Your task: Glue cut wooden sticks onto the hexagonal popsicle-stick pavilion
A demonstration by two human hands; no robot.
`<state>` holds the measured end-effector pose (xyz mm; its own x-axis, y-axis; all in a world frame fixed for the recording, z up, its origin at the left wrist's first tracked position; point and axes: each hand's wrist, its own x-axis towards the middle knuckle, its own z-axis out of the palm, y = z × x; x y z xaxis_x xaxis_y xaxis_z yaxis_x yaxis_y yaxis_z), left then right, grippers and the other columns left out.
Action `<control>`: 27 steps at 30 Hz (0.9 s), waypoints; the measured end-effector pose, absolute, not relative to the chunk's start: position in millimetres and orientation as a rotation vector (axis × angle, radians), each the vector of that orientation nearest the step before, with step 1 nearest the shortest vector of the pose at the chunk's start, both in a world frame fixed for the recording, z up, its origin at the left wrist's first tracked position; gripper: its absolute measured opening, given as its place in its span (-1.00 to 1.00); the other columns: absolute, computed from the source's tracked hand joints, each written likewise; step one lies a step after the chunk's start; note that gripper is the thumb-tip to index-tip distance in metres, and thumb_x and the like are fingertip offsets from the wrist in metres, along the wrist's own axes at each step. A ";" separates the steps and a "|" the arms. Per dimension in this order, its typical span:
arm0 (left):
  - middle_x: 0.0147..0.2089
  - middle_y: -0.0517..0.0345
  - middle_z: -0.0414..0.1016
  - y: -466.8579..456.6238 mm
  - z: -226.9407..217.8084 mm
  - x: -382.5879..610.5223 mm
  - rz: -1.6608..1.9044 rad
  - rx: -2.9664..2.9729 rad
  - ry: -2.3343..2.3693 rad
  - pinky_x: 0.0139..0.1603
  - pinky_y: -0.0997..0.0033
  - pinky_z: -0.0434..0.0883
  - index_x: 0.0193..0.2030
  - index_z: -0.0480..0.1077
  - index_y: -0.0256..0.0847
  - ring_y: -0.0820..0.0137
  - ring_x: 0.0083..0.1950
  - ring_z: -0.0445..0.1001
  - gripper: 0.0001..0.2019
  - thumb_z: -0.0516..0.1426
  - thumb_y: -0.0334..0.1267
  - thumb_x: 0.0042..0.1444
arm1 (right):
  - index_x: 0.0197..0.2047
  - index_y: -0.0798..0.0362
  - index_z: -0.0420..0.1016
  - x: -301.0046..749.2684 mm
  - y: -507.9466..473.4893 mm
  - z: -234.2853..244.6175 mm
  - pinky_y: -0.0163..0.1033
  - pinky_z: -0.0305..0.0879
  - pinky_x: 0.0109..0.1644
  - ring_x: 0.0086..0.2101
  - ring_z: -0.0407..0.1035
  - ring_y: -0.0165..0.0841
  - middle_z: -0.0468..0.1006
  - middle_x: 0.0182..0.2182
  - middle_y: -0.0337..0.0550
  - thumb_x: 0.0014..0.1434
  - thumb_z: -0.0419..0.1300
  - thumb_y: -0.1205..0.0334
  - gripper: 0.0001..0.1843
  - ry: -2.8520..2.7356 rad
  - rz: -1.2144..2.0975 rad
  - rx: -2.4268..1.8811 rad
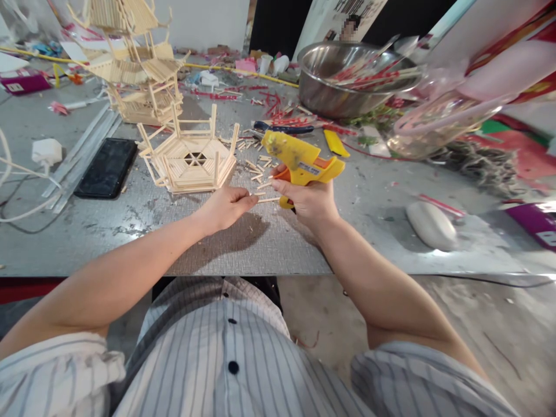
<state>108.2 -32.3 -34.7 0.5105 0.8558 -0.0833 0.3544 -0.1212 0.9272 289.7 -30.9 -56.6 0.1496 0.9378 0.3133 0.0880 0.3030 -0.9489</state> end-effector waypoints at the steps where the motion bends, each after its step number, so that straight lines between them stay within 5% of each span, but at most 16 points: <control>1: -0.74 0.36 0.08 -32.5 -34.2 107.4 0.607 1.730 1.043 -0.59 0.52 0.00 -0.64 0.11 -0.20 0.61 -0.69 0.06 -0.58 0.05 -0.26 0.26 | -0.38 -0.07 0.45 289.5 -31.1 -56.5 -0.17 0.45 -0.13 -0.30 0.46 -0.36 0.55 -0.36 -0.26 -0.14 0.35 0.26 -0.79 -1.264 0.834 -1.094; 6: -0.69 0.30 0.14 -32.2 -35.7 105.8 0.647 1.767 1.134 -0.58 0.52 0.02 -0.67 0.12 -0.22 0.61 -0.66 0.06 -0.54 0.10 -0.20 0.23 | -0.38 -0.06 0.45 289.0 -31.7 -54.9 -0.19 0.46 -0.18 -0.31 0.47 -0.36 0.57 -0.35 -0.26 -0.14 0.35 0.29 -0.79 -1.249 0.840 -1.115; 9: -0.29 0.16 0.49 -31.1 -38.6 106.8 0.747 1.720 1.145 -0.55 0.60 0.15 -0.27 0.41 -0.30 0.67 -0.59 0.18 -0.94 0.15 -0.47 0.10 | -0.39 -0.04 0.45 289.1 -31.6 -54.8 -0.20 0.46 -0.17 -0.32 0.47 -0.37 0.56 -0.37 -0.26 -0.14 0.35 0.31 -0.80 -1.251 0.848 -1.099; 11: -0.06 0.06 0.49 -30.5 -39.7 107.8 0.774 1.657 1.110 -0.55 0.62 0.20 0.03 0.37 -0.28 0.71 -0.58 0.22 -0.64 0.11 -0.57 0.08 | -0.38 -0.03 0.45 289.6 -31.2 -55.9 -0.20 0.46 -0.17 -0.31 0.47 -0.37 0.56 -0.36 -0.26 -0.14 0.35 0.31 -0.79 -1.262 0.854 -1.088; 17: -0.47 0.25 0.38 -30.2 -37.8 111.7 0.692 1.612 0.996 -0.66 0.61 0.16 -0.15 0.43 -0.37 0.66 -0.68 0.19 -0.87 0.11 -0.37 0.23 | -0.37 -0.01 0.46 290.4 -30.3 -61.2 -0.20 0.45 -0.18 -0.33 0.45 -0.40 0.54 -0.37 -0.28 -0.14 0.38 0.20 -0.77 -1.336 0.884 -1.033; 22: -0.58 0.32 0.33 -31.1 -36.8 114.1 0.680 1.615 1.032 -0.68 0.64 0.12 -0.40 0.36 -0.30 0.68 -0.71 0.16 -0.85 0.10 -0.42 0.22 | -0.39 -0.01 0.46 285.6 -31.4 -62.8 -0.19 0.46 -0.21 -0.35 0.44 -0.39 0.53 -0.40 -0.29 -0.14 0.40 0.18 -0.76 -1.352 0.917 -0.984; 27: -0.61 0.35 0.30 -29.3 -38.7 111.2 0.748 1.583 1.093 -0.71 0.64 0.09 -0.45 0.31 -0.27 0.67 -0.72 0.16 -0.81 0.09 -0.44 0.22 | -0.36 -0.03 0.47 290.5 -32.3 -58.2 -0.15 0.48 -0.10 -0.25 0.50 -0.35 0.57 -0.31 -0.26 -0.13 0.41 0.15 -0.74 -1.331 0.904 -0.991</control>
